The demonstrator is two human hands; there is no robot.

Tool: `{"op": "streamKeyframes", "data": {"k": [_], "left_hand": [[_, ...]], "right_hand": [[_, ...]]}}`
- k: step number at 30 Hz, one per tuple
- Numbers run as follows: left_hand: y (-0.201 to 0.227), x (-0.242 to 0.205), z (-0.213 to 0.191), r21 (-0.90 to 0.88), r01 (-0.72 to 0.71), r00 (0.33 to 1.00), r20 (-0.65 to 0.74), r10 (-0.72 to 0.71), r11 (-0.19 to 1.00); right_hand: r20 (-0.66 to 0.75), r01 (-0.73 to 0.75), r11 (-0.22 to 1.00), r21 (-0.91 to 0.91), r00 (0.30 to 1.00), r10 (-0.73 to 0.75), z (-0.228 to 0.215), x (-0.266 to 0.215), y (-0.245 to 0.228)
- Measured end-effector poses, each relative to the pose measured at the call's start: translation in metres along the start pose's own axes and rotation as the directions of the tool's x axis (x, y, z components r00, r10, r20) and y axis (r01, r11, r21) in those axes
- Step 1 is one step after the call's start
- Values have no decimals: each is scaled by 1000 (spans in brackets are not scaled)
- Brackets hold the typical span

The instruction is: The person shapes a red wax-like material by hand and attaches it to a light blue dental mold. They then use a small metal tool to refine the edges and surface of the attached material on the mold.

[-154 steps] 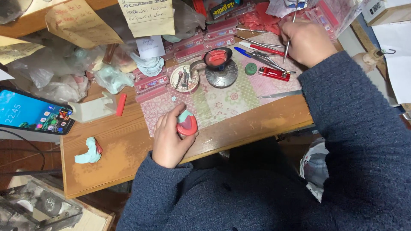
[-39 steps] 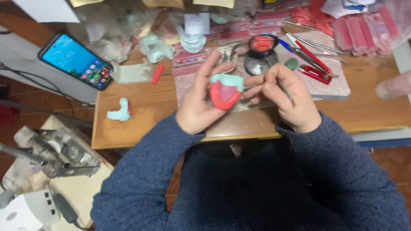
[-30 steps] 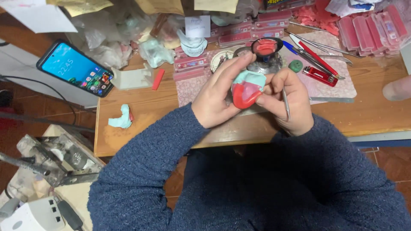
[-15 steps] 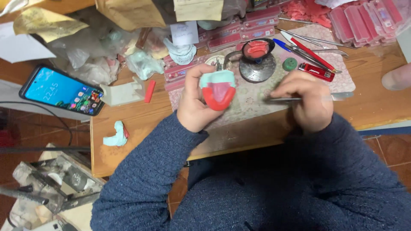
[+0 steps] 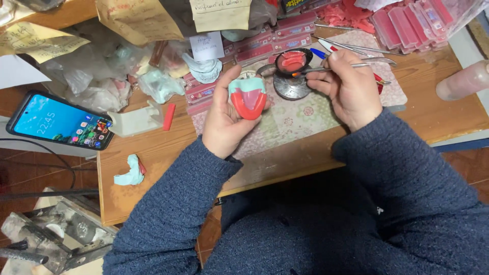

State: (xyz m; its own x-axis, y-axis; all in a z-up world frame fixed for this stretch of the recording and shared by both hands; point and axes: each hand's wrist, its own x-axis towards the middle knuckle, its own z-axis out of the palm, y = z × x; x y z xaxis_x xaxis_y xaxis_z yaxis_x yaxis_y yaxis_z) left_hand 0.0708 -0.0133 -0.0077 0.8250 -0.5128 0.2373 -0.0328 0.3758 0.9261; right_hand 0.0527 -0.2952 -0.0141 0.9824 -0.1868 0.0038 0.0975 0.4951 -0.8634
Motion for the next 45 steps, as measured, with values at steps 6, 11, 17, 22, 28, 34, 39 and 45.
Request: {"op": "streamKeyframes", "data": {"k": [6, 11, 17, 22, 28, 34, 39, 45], "left_hand": [[-1, -1, 2, 12, -3, 1000, 4, 3, 1000], [7, -6, 7, 286, -18, 999, -40, 31, 958], [41, 2, 21, 659, -120, 993, 92, 79, 743], [29, 13, 23, 561, -156, 973, -55, 225, 813], [11, 6, 9, 549, -164, 979, -8, 202, 819], [15, 3, 6, 670, -169, 971, -12, 238, 723], [19, 1, 7, 701, -163, 972, -7, 236, 694], [18, 3, 7, 717, -186, 968, 16, 251, 672]], "right_hand": [[17, 8, 999, 40, 1000, -9, 0, -5, 1], [-23, 81, 995, -54, 996, -82, -10, 0, 3], [-93, 148, 978, -147, 982, -163, -16, 9, 6], [-21, 175, 974, -142, 983, -180, -23, 22, 10], [24, 74, 995, -65, 997, -73, -23, 26, 18], [-53, -15, 995, -102, 999, 10, -23, 2, 5], [-103, 276, 959, -60, 954, -281, -40, -6, -22], [406, 481, 64, -874, 797, -447, -33, -11, -30]]}}
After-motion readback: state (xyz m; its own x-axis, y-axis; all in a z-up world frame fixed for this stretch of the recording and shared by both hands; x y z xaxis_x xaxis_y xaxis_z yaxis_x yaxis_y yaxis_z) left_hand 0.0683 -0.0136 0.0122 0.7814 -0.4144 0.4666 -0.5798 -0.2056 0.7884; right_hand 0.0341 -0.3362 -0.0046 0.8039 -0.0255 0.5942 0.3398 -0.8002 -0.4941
